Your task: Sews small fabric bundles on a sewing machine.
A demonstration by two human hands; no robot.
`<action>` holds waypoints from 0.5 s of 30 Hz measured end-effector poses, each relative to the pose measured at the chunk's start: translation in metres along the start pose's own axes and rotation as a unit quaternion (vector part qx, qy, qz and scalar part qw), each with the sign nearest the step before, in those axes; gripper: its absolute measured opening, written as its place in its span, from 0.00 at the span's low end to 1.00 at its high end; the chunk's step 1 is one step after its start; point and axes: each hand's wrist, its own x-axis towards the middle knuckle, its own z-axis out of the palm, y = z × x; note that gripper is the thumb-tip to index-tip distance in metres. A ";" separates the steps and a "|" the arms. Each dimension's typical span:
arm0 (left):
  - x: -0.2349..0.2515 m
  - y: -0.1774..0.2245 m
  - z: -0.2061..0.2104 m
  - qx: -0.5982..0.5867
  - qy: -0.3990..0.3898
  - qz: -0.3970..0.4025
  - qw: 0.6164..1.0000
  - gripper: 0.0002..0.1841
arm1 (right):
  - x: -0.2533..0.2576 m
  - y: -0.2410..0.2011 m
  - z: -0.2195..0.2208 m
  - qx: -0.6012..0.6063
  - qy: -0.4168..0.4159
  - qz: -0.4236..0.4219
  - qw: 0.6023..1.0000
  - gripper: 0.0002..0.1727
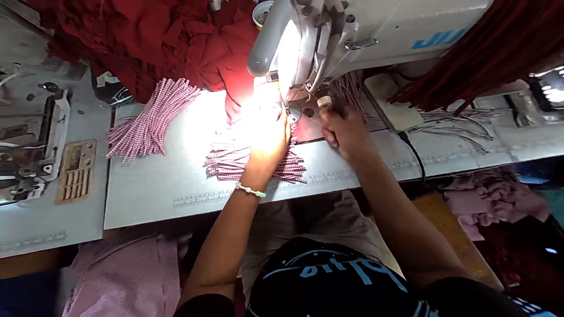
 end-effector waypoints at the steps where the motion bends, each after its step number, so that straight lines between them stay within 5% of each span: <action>1: 0.001 -0.001 0.004 0.017 -0.013 -0.004 1.000 0.20 | -0.017 0.004 -0.012 -0.096 0.002 -0.032 0.995 0.07; 6: 0.002 -0.003 0.008 0.051 -0.033 -0.005 0.998 0.22 | -0.064 0.024 -0.099 -0.386 0.207 -0.250 0.863 0.17; 9: 0.003 -0.002 0.006 0.053 -0.039 0.000 0.998 0.22 | -0.057 0.022 -0.168 -0.498 0.334 -0.267 0.755 0.20; 15: 0.006 -0.005 -0.006 0.071 -0.054 0.013 0.996 0.21 | -0.037 0.037 -0.213 -0.558 0.354 -0.169 0.731 0.24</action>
